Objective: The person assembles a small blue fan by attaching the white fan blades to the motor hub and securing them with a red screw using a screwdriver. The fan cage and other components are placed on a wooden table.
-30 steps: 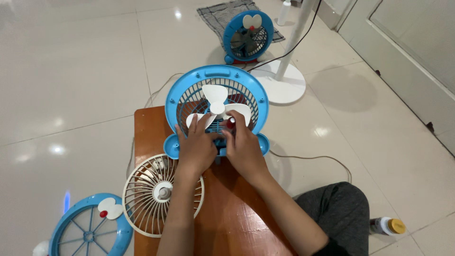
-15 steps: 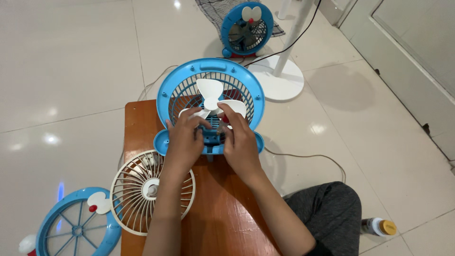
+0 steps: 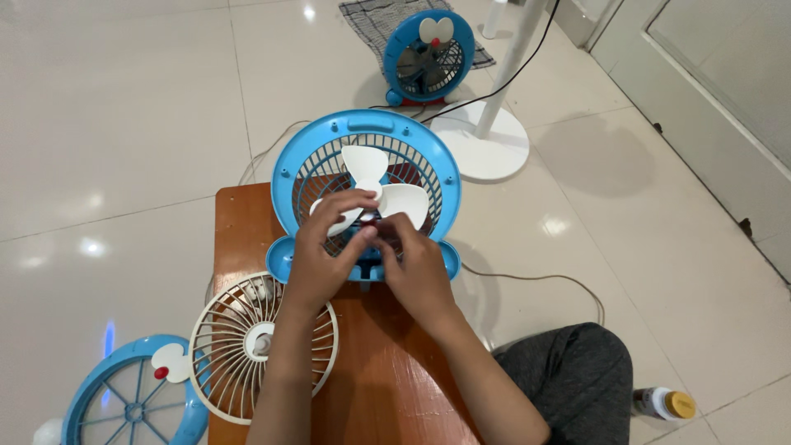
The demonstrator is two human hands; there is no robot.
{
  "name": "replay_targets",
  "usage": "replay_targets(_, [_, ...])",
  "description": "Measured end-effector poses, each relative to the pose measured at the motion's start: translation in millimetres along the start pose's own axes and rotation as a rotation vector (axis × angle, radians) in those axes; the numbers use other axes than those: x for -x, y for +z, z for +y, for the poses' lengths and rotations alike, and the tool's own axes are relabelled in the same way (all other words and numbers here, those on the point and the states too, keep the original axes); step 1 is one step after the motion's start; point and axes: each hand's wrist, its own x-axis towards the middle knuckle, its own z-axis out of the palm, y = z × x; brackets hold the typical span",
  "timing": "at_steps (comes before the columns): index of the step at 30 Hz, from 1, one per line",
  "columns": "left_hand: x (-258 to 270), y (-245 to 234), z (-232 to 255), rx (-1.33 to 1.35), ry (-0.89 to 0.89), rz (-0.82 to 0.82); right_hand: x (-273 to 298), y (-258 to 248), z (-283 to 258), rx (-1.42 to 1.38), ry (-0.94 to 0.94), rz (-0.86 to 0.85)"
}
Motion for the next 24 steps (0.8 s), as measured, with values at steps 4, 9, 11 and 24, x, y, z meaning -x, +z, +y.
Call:
replay_targets(4, [0,7,0,0.123,0.030,-0.062,-1,-1,-1,0.051,0.058,-0.015])
replay_targets(9, [-1,9,0,0.052,-0.016,-0.047,3,-10,-10,-0.054,0.011,0.043])
replay_targets(11, [-2,5,0,0.062,0.005,-0.076,12,-20,-14,0.026,-0.041,0.165])
replay_targets(24, [0,15,5,-0.090,-0.002,0.110,9,-30,17,0.225,-0.125,0.140])
